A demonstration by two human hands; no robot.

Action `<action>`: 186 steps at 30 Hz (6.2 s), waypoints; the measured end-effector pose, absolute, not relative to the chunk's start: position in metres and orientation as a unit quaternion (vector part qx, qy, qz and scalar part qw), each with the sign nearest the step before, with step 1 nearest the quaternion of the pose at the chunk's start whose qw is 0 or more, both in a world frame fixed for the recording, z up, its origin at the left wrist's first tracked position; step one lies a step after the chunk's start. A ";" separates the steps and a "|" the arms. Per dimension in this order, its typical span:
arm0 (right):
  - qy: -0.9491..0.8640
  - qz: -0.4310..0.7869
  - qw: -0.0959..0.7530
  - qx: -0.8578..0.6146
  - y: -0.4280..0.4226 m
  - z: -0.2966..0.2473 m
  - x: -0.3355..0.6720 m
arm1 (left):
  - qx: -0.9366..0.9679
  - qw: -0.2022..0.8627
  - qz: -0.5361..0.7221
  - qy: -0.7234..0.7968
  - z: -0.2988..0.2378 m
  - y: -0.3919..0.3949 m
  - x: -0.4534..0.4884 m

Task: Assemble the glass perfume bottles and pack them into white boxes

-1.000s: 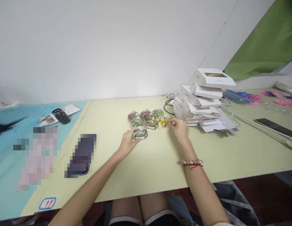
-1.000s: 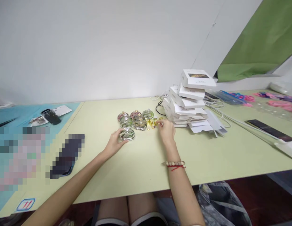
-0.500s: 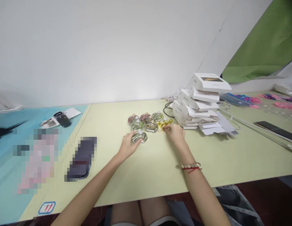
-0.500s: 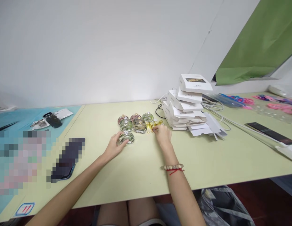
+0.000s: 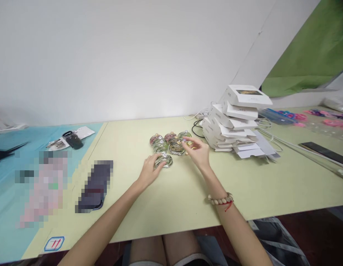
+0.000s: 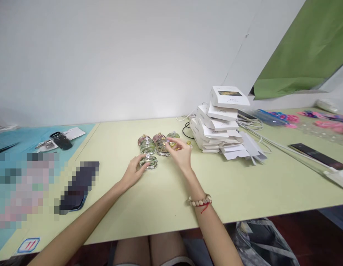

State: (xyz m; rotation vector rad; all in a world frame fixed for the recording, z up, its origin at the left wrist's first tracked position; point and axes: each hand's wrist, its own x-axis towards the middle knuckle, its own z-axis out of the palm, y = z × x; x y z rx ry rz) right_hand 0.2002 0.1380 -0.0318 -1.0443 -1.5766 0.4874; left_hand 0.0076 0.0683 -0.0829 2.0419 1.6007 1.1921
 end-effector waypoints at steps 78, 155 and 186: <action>-0.769 0.334 0.454 -0.302 0.115 -0.036 0.167 | 0.726 0.151 0.396 0.541 -0.081 0.069 0.008; -0.710 0.436 0.448 -0.325 0.122 -0.050 0.162 | 0.734 0.147 0.386 0.538 -0.079 0.068 0.008; -0.744 0.491 0.361 -0.276 0.128 -0.037 0.177 | 0.732 0.142 0.388 0.542 -0.079 0.069 0.006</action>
